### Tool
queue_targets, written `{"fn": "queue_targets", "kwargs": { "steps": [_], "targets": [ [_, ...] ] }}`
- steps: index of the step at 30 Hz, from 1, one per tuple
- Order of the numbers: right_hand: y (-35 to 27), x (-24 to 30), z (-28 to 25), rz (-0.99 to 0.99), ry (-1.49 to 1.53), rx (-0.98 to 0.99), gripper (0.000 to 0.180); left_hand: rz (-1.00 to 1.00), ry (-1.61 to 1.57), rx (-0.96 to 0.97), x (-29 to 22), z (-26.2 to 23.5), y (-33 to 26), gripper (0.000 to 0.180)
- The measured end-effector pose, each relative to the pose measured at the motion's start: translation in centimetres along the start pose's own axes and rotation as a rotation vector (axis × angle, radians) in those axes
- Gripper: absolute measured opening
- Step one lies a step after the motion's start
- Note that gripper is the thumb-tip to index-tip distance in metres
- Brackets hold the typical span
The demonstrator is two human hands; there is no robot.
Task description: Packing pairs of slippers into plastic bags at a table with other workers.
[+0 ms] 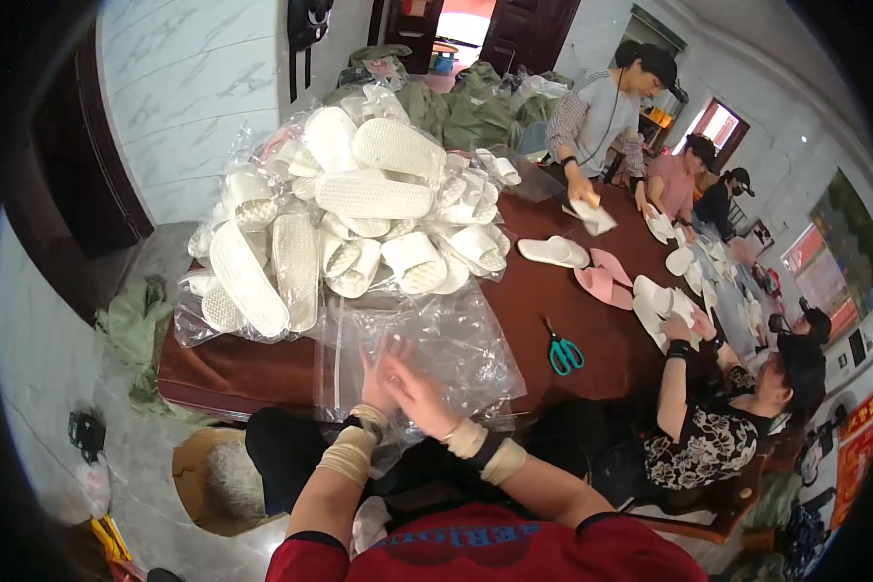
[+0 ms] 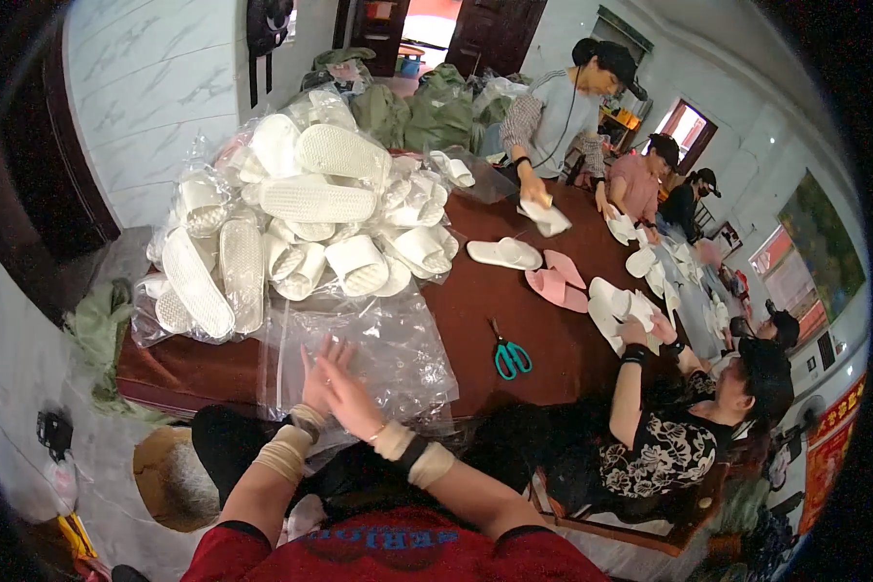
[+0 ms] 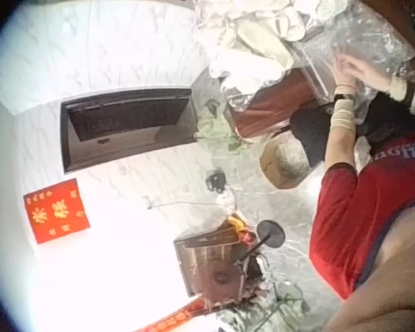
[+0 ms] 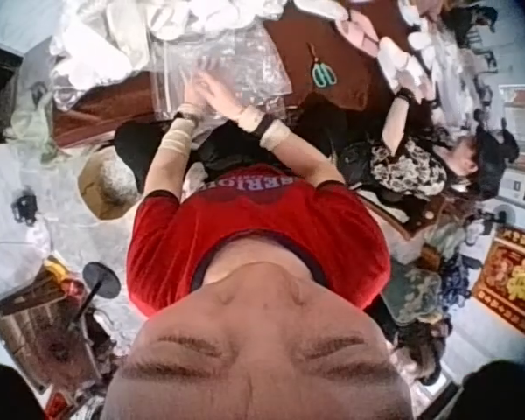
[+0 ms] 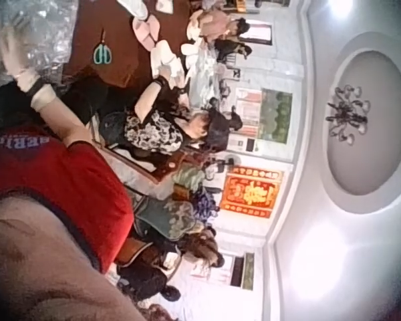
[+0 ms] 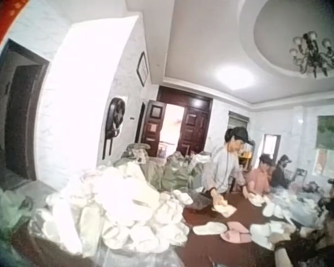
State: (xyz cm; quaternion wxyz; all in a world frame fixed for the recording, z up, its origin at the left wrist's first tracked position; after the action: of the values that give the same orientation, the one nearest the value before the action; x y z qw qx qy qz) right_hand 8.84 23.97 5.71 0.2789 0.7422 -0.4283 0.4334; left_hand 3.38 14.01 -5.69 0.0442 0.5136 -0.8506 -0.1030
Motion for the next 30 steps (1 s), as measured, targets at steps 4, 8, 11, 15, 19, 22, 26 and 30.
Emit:
{"fn": "queue_targets", "kwargs": {
  "steps": [4,8,11,15,19,22,26,30],
  "targets": [
    [1.9,1.4,1.0,-0.063,-0.568,-0.14,0.045,0.018,-0.036,0.056,-0.8,0.2,0.9,0.075],
    [0.3,4.9,-5.0,-0.25,-0.84,-0.202,0.042,-0.049,-0.088,0.126,-0.3,-1.1,-0.3,0.07],
    [-2.4,3.5,-10.9,0.138,-1.114,-0.369,0.038,-0.082,-0.199,0.119,-1.1,-3.3,0.4,0.071],
    [-3.7,-4.3,-10.1,0.309,-0.783,-0.274,0.045,-0.076,-0.252,0.12,-1.0,-3.2,0.6,0.07],
    [-3.9,-11.1,-6.5,0.487,-0.908,-0.173,0.06,-0.043,-0.352,0.146,-1.0,-3.8,1.1,0.061],
    [-2.7,-11.5,-4.3,0.453,-0.91,-0.119,0.064,-0.077,-0.707,-0.122,4.4,1.6,-1.9,0.041],
    [-4.0,-12.7,-5.8,0.477,-0.926,-0.181,0.062,-0.494,-1.152,-0.229,5.6,-9.0,-1.7,0.029],
    [-3.9,-12.7,-5.9,0.477,-0.919,-0.19,0.063,-0.157,-1.251,-0.345,-3.3,-21.3,-2.7,0.027]
  ]
}}
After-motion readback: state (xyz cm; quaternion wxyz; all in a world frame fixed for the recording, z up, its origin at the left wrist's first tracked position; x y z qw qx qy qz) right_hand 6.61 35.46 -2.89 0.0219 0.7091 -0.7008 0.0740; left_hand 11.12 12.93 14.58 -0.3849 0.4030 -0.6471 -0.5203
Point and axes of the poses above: each hand's wrist, its own y-axis towards the middle knuckle, its own z-axis out of the palm, x = y × z, the point moved 2 cm from there along y, towards the middle knuckle, and after that the axes turned 12 degrees about x, right-handed, at the moved point
